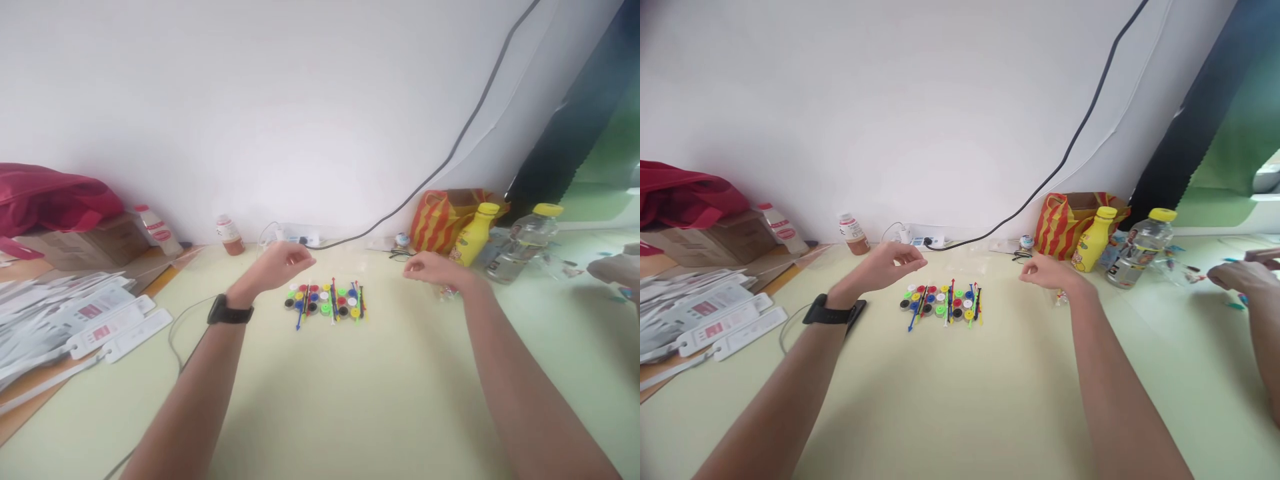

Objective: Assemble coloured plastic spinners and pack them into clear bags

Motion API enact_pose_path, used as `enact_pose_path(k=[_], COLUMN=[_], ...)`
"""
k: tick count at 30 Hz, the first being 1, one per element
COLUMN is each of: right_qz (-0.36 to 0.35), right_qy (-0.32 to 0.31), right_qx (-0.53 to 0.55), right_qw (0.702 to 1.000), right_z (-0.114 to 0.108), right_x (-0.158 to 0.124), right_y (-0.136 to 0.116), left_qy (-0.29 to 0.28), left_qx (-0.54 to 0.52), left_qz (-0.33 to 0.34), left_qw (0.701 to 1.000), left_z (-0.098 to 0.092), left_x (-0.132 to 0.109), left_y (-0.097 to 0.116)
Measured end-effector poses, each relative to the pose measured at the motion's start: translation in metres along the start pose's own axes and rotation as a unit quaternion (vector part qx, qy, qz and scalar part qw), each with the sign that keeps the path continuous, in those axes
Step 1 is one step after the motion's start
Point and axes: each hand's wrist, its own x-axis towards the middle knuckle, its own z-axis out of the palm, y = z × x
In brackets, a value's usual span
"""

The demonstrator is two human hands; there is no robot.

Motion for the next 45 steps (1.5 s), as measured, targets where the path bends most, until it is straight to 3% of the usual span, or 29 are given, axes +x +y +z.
enact_pose_path(k=[3,7,12,18,30,36,40,45], right_qz=[-0.070,-0.107,-0.097,-0.049,0.028,0.033,0.032,0.003], right_qy=[-0.046,-0.098,-0.116,-0.106,-0.061,-0.058,-0.051,-0.024], right_qx=[0.028,0.044,0.038,0.023,0.030,0.021,0.018,0.032], right_qw=[0.996,0.988,0.988,0.993,0.997,0.998,0.998,0.999], right_z=[0.016,0.046,0.072,0.089,0.097,0.096,0.098,0.101], right_x=[0.005,0.013,0.019,0.025,0.028,0.026,0.025,0.021], right_y=[-0.026,-0.053,-0.072,-0.082,-0.087,-0.088,-0.090,-0.093], left_qy=[-0.031,-0.041,-0.051,-0.054,-0.021,0.020,0.035,0.017], left_qx=[0.001,0.042,0.103,0.130,0.078,-0.025,-0.103,-0.121], left_qz=[-0.001,0.012,0.049,0.055,0.014,0.004,0.028,0.084], left_qw=[1.000,0.998,0.992,0.989,0.997,0.999,0.994,0.989], left_z=[0.014,0.049,0.091,0.109,0.118,0.110,0.095,0.077], left_x=[0.002,0.003,0.002,0.001,0.002,0.007,0.008,0.001], left_y=[-0.001,0.003,0.006,-0.002,-0.003,-0.002,0.023,0.069])
